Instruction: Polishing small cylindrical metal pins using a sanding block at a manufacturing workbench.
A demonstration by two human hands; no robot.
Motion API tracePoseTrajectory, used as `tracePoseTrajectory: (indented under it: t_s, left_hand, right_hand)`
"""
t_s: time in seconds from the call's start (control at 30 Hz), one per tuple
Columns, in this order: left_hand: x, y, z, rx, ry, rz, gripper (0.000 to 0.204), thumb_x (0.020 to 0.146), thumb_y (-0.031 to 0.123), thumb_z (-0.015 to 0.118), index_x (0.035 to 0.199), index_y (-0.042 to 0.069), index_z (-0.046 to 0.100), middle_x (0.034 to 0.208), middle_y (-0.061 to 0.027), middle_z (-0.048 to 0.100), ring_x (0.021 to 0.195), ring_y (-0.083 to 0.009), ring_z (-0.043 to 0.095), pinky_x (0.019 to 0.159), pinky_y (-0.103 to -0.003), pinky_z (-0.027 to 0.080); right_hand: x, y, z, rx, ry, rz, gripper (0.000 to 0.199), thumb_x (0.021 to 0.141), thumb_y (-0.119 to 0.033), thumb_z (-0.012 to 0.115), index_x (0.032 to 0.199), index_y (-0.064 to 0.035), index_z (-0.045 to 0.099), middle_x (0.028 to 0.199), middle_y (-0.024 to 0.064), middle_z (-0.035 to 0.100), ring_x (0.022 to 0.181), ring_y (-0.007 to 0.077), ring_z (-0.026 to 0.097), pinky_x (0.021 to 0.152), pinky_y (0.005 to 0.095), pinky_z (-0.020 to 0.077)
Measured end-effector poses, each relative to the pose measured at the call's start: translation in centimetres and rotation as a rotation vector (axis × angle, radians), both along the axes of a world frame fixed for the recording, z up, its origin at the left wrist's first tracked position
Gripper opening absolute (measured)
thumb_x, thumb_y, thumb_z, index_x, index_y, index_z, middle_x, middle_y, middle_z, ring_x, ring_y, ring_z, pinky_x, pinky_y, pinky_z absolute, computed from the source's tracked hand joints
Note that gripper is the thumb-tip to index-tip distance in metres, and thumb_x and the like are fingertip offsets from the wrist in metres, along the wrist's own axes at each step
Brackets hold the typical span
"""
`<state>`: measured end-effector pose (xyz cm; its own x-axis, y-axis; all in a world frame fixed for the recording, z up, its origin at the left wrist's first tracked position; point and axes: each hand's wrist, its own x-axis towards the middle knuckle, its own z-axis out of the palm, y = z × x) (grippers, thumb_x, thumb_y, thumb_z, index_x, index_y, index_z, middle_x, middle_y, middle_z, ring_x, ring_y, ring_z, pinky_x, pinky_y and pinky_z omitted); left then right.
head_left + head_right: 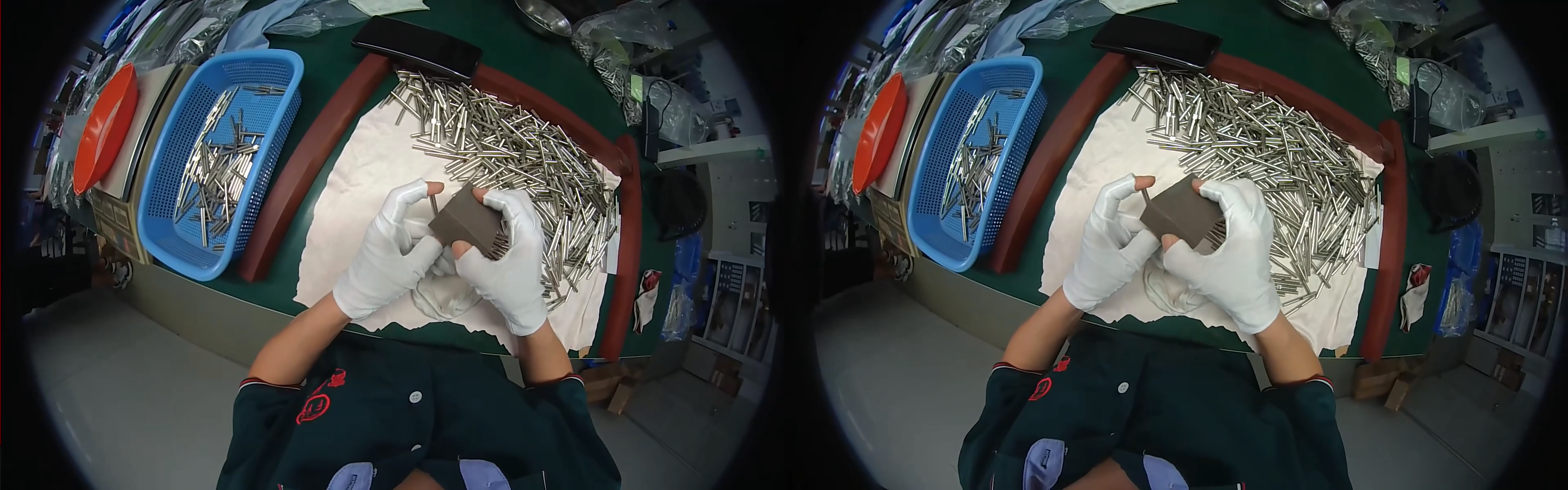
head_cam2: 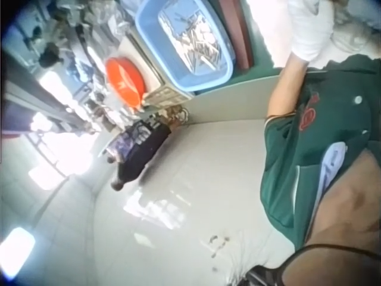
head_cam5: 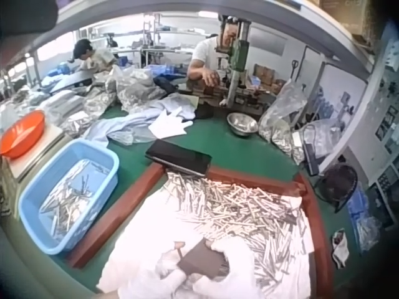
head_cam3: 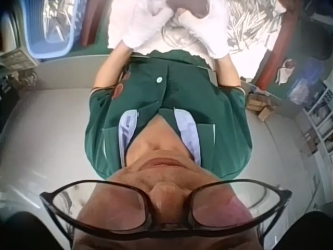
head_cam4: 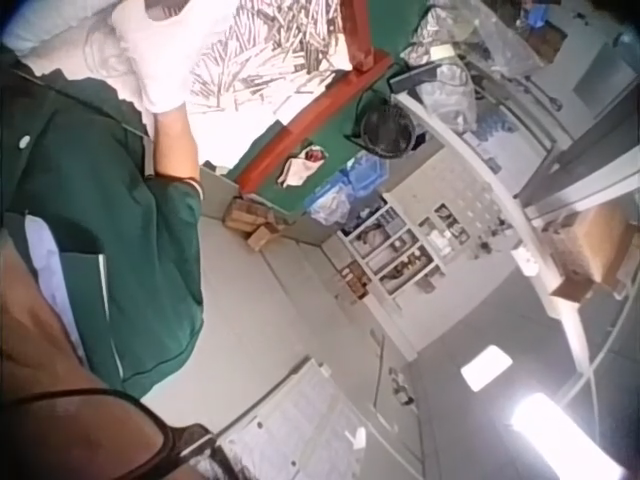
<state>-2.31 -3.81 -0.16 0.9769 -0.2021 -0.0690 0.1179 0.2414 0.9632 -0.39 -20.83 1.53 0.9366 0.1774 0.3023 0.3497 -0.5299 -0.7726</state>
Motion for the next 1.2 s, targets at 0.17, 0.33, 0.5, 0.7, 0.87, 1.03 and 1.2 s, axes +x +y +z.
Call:
tracePoseTrajectory:
  t_s: [0.17, 0.33, 0.5, 0.7, 0.87, 1.03, 1.2]
  left_hand:
    - [-0.1, 0.2, -0.3, 0.064, 0.022, -0.022, 0.055, 0.088, -0.006, 0.050, 0.137, 0.006, 0.030, 0.078, -0.0098, 0.064, 0.068, -0.0126, 0.063, 0.062, -0.025, 0.052]
    - [0.1, 0.7, 0.3, -0.007, 0.049, -0.067, 0.056, 0.087, -0.006, 0.050, 0.138, 0.005, 0.030, 0.077, -0.0103, 0.065, 0.066, -0.0132, 0.063, 0.062, -0.025, 0.052]
    - [1.1, 1.2, 0.4, -0.106, 0.175, -0.145, 0.059, 0.088, -0.004, 0.050, 0.141, 0.002, 0.026, 0.074, -0.0110, 0.065, 0.065, -0.0142, 0.063, 0.063, -0.025, 0.051]
    - [1.1, 1.2, 0.4, -0.104, 0.153, -0.172, 0.062, 0.088, -0.002, 0.049, 0.144, -0.001, 0.023, 0.074, -0.0109, 0.066, 0.064, -0.0145, 0.063, 0.063, -0.025, 0.050]
    - [1.1, 1.2, 0.6, -0.119, 0.190, -0.181, 0.061, 0.089, -0.002, 0.049, 0.144, 0.000, 0.023, 0.074, -0.0104, 0.065, 0.065, -0.0139, 0.063, 0.063, -0.026, 0.050]
    - [1.1, 1.1, 0.5, -0.091, 0.185, -0.171, 0.061, 0.089, -0.001, 0.049, 0.145, 0.000, 0.023, 0.074, -0.0098, 0.065, 0.065, -0.0132, 0.062, 0.063, -0.025, 0.050]
    - [0.6, 0.6, 0.5, 0.008, 0.128, -0.125, 0.061, 0.089, -0.002, 0.049, 0.145, 0.002, 0.025, 0.074, -0.0082, 0.064, 0.065, -0.0117, 0.062, 0.062, -0.025, 0.051]
  right_hand:
    - [0.2, -0.3, 0.0, 0.043, -0.038, 0.057, 0.051, 0.056, -0.017, 0.076, 0.101, -0.0006, 0.058, 0.094, 0.0125, 0.055, 0.088, 0.0280, 0.055, 0.077, 0.0379, 0.0447]
    - [0.7, -1.0, -0.1, -0.092, 0.024, -0.115, 0.047, 0.059, -0.014, 0.074, 0.101, 0.0010, 0.059, 0.094, 0.0123, 0.055, 0.087, 0.0273, 0.054, 0.080, 0.0361, 0.0444]
    - [1.1, -1.7, 0.3, 0.211, 0.188, -0.148, 0.046, 0.063, -0.013, 0.073, 0.103, 0.0032, 0.058, 0.100, 0.0129, 0.056, 0.092, 0.0237, 0.056, 0.084, 0.0339, 0.0448]
    - [1.0, -1.6, 0.4, 0.265, 0.233, -0.157, 0.047, 0.064, -0.013, 0.072, 0.105, 0.0034, 0.058, 0.101, 0.0120, 0.056, 0.094, 0.0216, 0.056, 0.086, 0.0322, 0.0447]
    - [0.9, -1.5, 0.5, 0.285, 0.250, -0.161, 0.047, 0.064, -0.014, 0.072, 0.106, 0.0030, 0.057, 0.102, 0.0115, 0.056, 0.095, 0.0213, 0.056, 0.086, 0.0323, 0.0446]
    - [1.0, -1.7, 0.3, 0.198, 0.217, -0.130, 0.048, 0.063, -0.013, 0.073, 0.106, 0.0022, 0.058, 0.100, 0.0121, 0.056, 0.094, 0.0231, 0.056, 0.086, 0.0333, 0.0448]
    - [0.7, -1.2, 0.0, 0.098, 0.180, -0.058, 0.049, 0.061, -0.013, 0.074, 0.105, 0.0018, 0.058, 0.099, 0.0131, 0.055, 0.091, 0.0265, 0.056, 0.082, 0.0353, 0.0461]
